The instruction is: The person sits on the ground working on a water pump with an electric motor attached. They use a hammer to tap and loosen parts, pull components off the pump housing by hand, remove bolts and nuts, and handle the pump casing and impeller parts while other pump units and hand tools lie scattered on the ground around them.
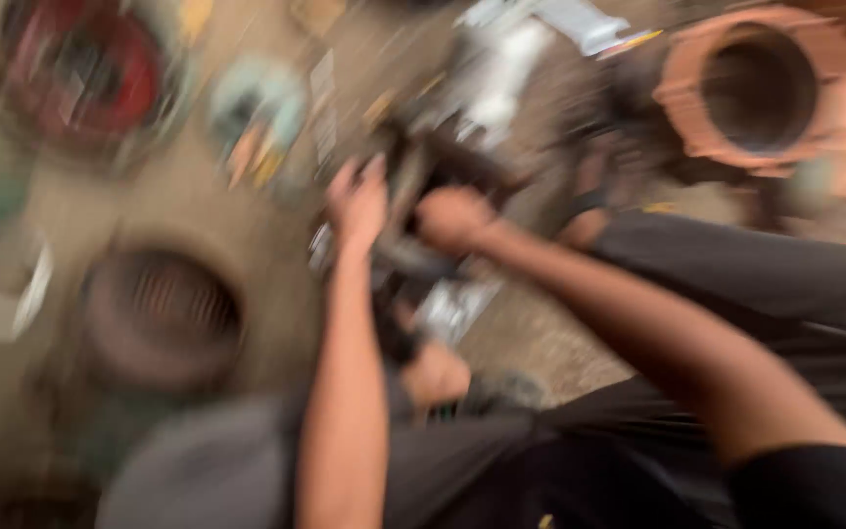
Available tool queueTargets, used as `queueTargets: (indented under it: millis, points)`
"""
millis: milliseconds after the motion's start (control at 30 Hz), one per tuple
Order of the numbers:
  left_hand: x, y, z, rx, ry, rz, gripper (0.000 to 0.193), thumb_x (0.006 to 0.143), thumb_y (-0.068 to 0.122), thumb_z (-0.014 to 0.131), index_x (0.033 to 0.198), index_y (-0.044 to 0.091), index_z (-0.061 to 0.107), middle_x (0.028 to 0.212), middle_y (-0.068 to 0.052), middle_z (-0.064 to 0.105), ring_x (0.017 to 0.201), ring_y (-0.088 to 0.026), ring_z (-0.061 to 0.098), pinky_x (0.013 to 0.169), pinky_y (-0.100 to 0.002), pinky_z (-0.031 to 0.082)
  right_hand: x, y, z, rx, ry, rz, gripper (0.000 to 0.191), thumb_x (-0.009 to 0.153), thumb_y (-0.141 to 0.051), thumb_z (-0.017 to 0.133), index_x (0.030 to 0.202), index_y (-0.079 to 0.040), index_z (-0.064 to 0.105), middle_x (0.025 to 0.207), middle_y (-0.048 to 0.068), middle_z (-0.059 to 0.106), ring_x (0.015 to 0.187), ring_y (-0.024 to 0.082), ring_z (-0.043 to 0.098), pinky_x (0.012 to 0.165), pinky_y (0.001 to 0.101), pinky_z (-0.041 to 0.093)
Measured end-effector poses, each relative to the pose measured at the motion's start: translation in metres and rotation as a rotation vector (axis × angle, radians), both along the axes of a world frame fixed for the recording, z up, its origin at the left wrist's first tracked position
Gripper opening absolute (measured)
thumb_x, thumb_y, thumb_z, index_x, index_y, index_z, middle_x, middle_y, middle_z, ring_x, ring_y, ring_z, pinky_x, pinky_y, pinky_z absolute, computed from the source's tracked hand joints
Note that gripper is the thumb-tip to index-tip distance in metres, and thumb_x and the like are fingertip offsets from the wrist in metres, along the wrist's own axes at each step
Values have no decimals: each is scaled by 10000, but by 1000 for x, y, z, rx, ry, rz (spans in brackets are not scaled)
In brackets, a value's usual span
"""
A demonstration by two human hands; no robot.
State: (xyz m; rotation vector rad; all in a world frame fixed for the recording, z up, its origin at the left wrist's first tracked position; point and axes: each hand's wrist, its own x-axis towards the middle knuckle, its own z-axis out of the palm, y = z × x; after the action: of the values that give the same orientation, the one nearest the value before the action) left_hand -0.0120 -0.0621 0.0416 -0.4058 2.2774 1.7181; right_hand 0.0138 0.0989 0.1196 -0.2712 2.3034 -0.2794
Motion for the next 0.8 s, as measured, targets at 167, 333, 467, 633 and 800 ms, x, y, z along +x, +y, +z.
queueTargets:
  millis: [167,333,467,633,800]
  points:
    - [4,2,20,-364,-102,-11,432,914,523,601,1137,179,736,1063,-109,775,1037,-365,706,868,-460,533,-7,7,-14,-171,-45,-230,305,789,-236,654,957,5,737,961,263,713,936,424,693,823,506,554]
    - [0,3,32,-347,-167,-15,435,929,528,578,1140,182,737,1094,-82,788,1059,-351,715,889,-438,547,-16,9,-3,-229,-215,-312,315,821,-177,566,1017,17,718,964,268,732,936,382,723,837,482,557]
    - [-6,2,35,-394,-151,-32,467,916,543,590,1176,176,716,1110,-120,755,1069,-382,680,886,-461,519,-27,5,11,-193,-254,-227,344,868,-237,594,983,54,737,971,273,753,927,385,745,844,477,578]
    - [-4,2,37,-368,-152,-41,486,911,565,580,1172,184,731,1128,-118,771,1104,-363,697,917,-456,527,-15,1,14,-90,-24,-191,369,846,-320,718,1029,-1,749,1049,278,719,1006,412,687,905,496,546]
    - [0,-1,39,-356,-199,-55,449,924,539,560,1147,188,729,1109,-63,781,1070,-316,719,895,-427,534,-2,-3,7,-62,71,-271,327,801,-282,772,1014,-34,770,1031,255,733,966,402,705,899,496,555]
